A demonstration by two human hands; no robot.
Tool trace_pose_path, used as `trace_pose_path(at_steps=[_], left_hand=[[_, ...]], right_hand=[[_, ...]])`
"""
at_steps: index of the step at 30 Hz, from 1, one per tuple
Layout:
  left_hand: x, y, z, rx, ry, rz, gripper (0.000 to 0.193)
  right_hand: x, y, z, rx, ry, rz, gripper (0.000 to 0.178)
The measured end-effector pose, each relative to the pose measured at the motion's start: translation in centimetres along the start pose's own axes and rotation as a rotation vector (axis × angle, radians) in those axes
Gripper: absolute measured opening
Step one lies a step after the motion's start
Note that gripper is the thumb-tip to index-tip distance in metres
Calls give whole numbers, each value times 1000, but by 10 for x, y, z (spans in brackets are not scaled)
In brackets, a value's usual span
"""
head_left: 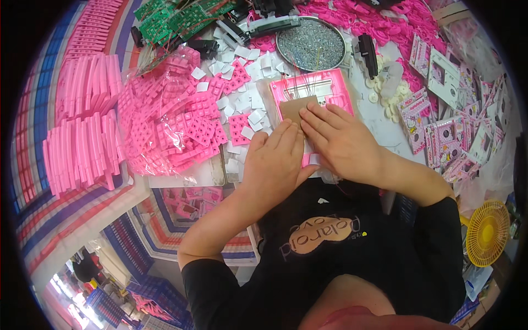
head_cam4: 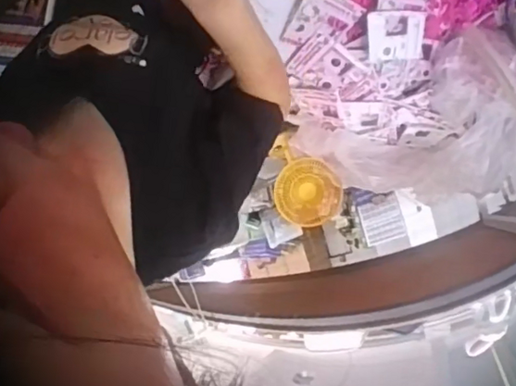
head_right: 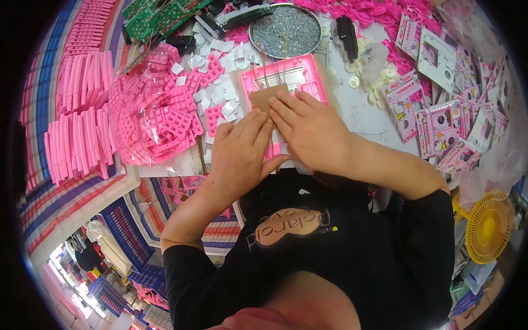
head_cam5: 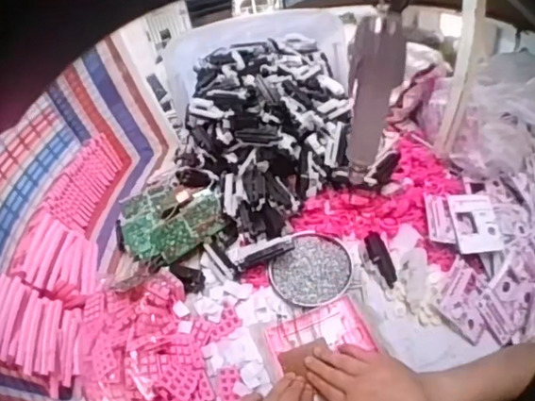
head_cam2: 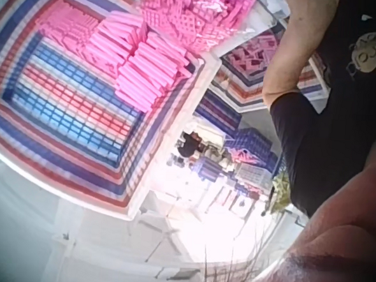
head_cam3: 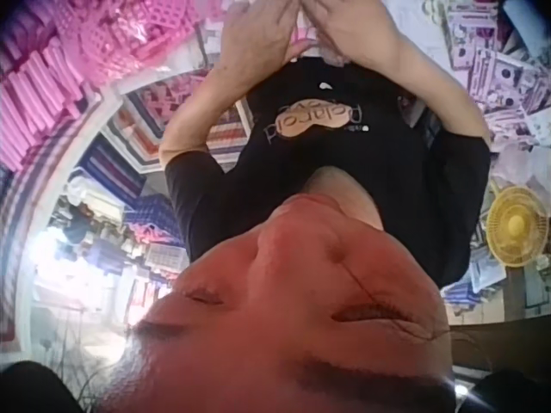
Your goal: The recorder is assembling electronic toy components, including wiring and circuit boards into a plastic toy casing using an electric screwdriver.
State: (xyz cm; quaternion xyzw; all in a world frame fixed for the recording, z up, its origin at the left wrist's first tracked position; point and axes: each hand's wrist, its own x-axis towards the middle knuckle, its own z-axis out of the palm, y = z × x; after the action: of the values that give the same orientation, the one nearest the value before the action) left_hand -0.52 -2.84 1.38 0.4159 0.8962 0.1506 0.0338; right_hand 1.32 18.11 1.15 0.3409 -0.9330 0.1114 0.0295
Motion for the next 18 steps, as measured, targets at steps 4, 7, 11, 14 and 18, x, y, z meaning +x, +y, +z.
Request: trace_pose_path(at_steps=[4, 7, 11, 14, 18], left_hand=[[36, -14, -32, -209, -238, -59, 43], [108, -47, -40, -249, -118, -104, 22], [195, -75, 6, 52, 202, 42, 17], [224, -77, 32, 241, -44, 101, 17], [231, -71, 28, 230, 75, 139, 18]], right_hand=[[2, 8, -1, -85, -51, -58, 46], [4, 5, -5, -143, -148, -57, 49], [4, 0, 3, -155, -106, -94, 44], [1, 1, 6, -149, -67, -71, 44], [-3, 1, 4, -89, -134, -25, 51]])
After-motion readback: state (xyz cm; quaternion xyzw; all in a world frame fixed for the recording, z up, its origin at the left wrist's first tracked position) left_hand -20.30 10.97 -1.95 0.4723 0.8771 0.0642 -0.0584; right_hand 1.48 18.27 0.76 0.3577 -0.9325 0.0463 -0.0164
